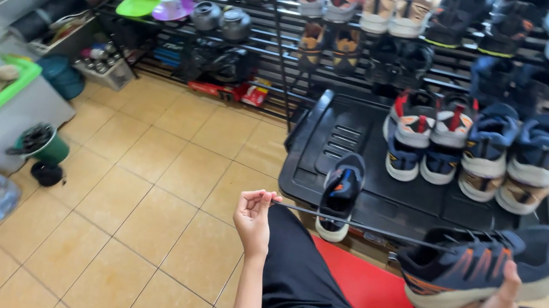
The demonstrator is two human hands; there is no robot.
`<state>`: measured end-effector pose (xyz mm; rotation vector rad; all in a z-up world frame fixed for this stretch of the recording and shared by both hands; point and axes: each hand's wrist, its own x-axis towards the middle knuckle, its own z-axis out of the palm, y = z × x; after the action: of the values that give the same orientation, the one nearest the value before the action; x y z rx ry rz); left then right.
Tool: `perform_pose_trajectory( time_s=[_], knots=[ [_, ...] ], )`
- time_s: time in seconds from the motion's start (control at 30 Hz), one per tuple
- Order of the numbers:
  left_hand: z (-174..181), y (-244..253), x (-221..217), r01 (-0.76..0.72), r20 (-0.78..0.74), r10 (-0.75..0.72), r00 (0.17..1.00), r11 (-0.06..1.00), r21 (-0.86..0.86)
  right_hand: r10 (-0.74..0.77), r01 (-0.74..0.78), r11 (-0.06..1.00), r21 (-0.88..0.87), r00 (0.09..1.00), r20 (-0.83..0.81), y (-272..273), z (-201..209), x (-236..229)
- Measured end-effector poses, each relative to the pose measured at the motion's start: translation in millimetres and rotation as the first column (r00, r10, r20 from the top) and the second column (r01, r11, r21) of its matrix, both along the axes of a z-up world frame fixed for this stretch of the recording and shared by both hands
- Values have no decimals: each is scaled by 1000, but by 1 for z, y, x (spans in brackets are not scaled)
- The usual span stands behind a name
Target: A person is lacing a blue sneaker by threading the shoelaces through the eyelets while sitting in front of a shoe rack.
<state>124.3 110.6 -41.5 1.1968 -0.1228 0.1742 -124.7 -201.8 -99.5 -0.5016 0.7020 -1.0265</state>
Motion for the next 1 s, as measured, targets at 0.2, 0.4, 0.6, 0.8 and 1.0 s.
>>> perform_pose_trajectory(
  time_s=[0.2,0.4,0.6,0.8,1.0],
  knots=[
    [-1,26,11,-128,-26,128,991,992,18,-69,51,989,-136,989,-134,4,16,-5],
    [0,29,12,-224,-63,231,971,969,105,-130,117,991,-63,951,-281,4,17,-2],
    [0,-1,4,-394,468,106,877,715,577,-168,112,976,-189,936,-310,0,39,18],
    [57,-86,-85,447,333,-718,611,660,603,-37,-92,877,-472,965,-258,0,93,53],
    [76,-131,-98,234,515,-545,662,802,549,142,-126,773,-622,990,-25,-37,122,80]
  ],
)
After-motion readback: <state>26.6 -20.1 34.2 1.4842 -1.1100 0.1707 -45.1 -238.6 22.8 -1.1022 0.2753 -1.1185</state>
